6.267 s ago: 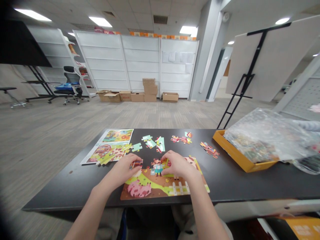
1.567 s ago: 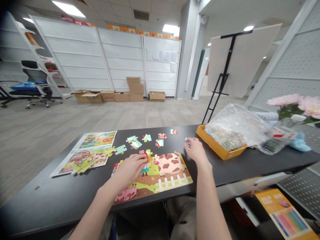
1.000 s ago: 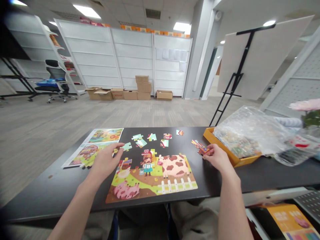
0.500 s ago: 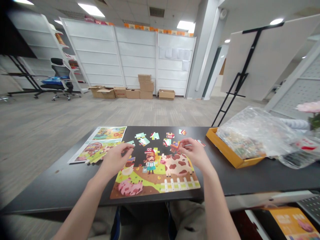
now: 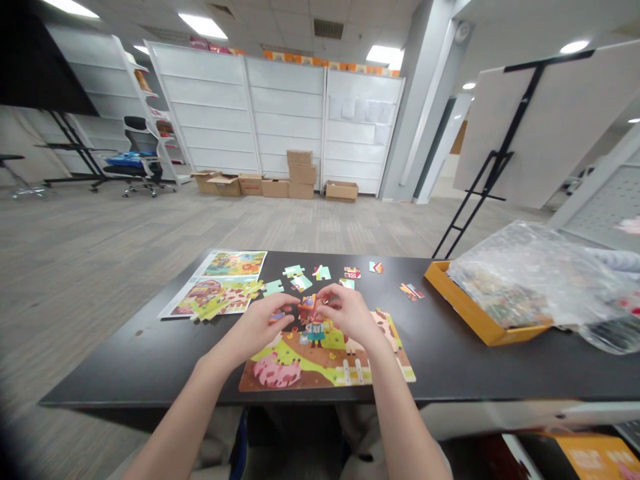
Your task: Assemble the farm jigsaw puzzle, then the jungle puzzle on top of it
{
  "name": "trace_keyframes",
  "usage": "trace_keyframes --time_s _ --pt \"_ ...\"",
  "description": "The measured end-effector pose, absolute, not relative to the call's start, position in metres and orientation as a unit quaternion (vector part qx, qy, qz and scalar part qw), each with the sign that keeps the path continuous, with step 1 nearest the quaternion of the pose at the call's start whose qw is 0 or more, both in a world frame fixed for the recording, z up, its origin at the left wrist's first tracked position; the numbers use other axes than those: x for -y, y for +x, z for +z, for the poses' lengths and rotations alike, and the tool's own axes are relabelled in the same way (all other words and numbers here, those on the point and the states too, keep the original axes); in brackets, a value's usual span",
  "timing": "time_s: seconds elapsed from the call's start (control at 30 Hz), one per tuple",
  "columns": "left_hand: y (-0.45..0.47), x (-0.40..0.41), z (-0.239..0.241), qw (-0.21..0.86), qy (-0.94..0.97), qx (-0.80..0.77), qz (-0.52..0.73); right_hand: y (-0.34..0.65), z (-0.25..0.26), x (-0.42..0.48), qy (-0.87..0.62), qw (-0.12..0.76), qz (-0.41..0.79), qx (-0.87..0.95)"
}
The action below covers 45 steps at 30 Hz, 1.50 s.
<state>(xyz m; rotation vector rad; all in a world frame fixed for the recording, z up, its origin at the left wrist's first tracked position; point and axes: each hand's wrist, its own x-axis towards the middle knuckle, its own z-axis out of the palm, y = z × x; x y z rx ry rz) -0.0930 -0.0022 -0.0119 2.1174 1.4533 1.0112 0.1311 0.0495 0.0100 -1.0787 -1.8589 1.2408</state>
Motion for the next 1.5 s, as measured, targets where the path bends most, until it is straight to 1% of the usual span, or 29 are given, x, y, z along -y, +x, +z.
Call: trace_keyframes --time_s 0.23,0.4,0.5,0.6,0.7,0.77,0.87,1.07,1.23,1.5 --pt "-0.100 0.008 -0.009 0.182 0.780 -0.477 0.362 0.111 0.007 -0.053 -0.365 0.327 0.499 0.715" --pt "-0.108 0.011 -0.014 0.171 0.775 -0.500 0.346 0.095 -0.002 -0.056 -0.360 0.312 0.516 0.712" --pt "-0.110 0.012 -0.016 0.161 0.778 -0.515 0.323 0.092 -0.009 -0.059 -0.366 0.294 0.478 0.742" --pt "-0.112 0.012 -0.016 0.136 0.784 -0.531 0.292 0.099 -0.011 -0.063 -0.373 0.290 0.398 0.786" --pt "-0.114 0.012 -0.016 0.144 0.798 -0.524 0.260 0.111 -0.007 -0.065 -0.385 0.294 0.324 0.813" --pt "-0.114 0.012 -0.015 0.155 0.804 -0.518 0.248 0.120 -0.002 -0.065 -0.397 0.295 0.301 0.815" --pt "-0.113 0.011 -0.015 0.152 0.803 -0.521 0.246 0.131 0.004 -0.063 -0.414 0.294 0.291 0.811" --pt "-0.109 0.011 -0.018 0.127 0.801 -0.534 0.237 0.147 0.007 -0.055 -0.441 0.293 0.311 0.790" --pt "-0.106 0.009 -0.019 0.115 0.804 -0.542 0.215 0.150 0.006 -0.056 -0.437 0.283 0.266 0.811" --pt "-0.105 0.006 -0.024 0.105 0.799 -0.554 0.209 0.148 0.000 -0.059 -0.415 0.259 0.240 0.838"
